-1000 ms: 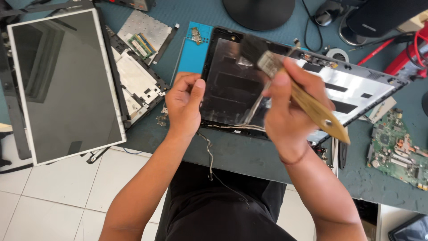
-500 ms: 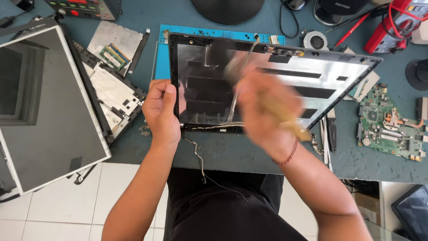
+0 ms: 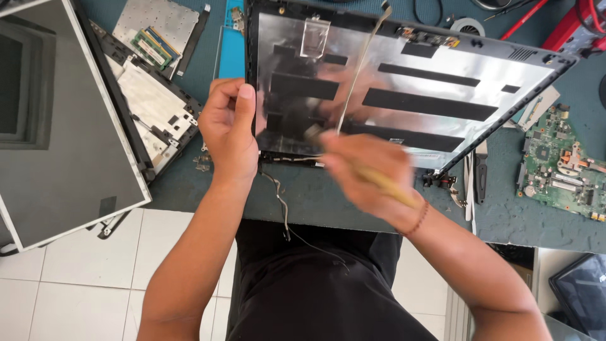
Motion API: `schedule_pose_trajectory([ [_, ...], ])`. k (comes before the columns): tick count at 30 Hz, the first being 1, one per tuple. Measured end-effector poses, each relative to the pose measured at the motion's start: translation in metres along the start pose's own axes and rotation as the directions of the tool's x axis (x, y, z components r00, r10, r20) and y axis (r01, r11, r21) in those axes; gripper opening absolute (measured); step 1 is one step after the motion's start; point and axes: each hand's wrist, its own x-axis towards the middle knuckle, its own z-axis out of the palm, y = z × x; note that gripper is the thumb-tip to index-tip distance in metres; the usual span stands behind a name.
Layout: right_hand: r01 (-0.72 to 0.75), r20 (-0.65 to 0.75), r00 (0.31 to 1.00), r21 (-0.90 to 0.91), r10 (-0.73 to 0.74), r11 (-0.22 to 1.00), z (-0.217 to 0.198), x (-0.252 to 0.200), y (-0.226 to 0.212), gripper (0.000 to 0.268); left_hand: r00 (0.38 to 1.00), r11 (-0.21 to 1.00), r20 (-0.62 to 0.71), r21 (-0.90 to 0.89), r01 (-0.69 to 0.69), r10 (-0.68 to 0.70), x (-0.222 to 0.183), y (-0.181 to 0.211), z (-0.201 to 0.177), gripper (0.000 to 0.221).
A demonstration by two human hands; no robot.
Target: The person removes a laptop screen from its lid, cleans the interior of the lid using a brush, picks up the screen from a nearby surface, and reconnects a ribbon cable to the connector on the back of the screen.
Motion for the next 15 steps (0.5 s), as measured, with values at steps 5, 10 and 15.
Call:
schedule_pose_trajectory([
  [5,0.159,0.142,0.977,0.011,-0.159,0.987,0.017,0.000,-0.007,0.011,0.999,0.998,-0.004,0.029,-0.053,0.053,0.006,-0.002,0.002,0.020],
  [10,0.255,0.222,0.947,-0.074,-0.233,0.964,0.034,-0.011,-0.004,0.006,1.000,1.000,0.008,-0.017,-0.026,0.026,0.013,-0.010,-0.001,0.023],
  [15,0.349,0.301,0.908,-0.162,-0.290,0.923,0.037,-0.005,-0.005,0.021,0.998,1.000,0.068,-0.013,-0.010,0.010,0.019,-0.025,-0.012,0.020],
])
